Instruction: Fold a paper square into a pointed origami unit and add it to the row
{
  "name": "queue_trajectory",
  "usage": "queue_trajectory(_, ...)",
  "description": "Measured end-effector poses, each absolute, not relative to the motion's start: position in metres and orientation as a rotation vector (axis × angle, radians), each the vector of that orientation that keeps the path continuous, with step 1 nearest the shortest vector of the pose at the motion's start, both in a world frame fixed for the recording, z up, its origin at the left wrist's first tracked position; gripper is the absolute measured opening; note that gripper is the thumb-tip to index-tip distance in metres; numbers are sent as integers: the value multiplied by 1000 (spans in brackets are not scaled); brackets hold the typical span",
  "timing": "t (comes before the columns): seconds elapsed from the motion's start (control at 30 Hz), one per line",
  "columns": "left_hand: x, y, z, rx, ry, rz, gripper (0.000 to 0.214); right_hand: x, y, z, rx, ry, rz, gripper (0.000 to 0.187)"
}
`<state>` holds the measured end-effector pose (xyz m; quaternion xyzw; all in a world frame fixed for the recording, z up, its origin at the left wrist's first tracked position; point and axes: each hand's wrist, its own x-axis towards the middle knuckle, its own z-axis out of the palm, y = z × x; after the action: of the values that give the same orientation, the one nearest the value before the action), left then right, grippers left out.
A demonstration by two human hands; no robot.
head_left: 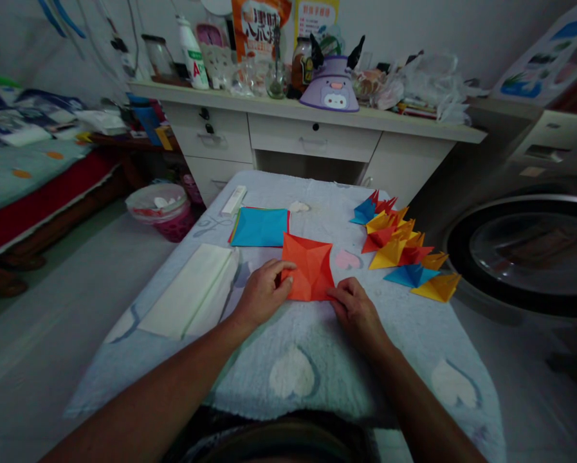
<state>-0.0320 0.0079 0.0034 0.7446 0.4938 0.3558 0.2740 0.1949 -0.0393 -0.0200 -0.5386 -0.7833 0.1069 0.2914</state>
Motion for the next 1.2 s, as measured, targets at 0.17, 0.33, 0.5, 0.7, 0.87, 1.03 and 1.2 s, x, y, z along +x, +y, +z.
queue_trajectory(0.17,-33,8,4,2008,1308,958,26,195,-40,-18,-1466,-2093,256,27)
queue_trajectory(0.33,-34,9,3,2013,1314,933,24,199,-39,-19,-1442,-2059,187,23)
queue_trajectory(0.5,-35,9,1,2023,1386,732,22,206,-40,-19,-1364,-2072,66,19)
queue_trajectory(0.7,-42,11,4,2237,1444,758,30,210,-40,-18,-1345,-2129,104,21)
queue_trajectory(0.87,-52,16,4,2504,1237,769,59,212,-39,-22,-1355,-2127,112,21)
queue_trajectory(1.03,-55,14,-1,2655,1073,576,73,213,-39,-23,-1429,-2088,132,22)
queue_trajectory(1.2,-51,9,-2,2769,994,562,64,214,-39,-22,-1468,-2092,167,22)
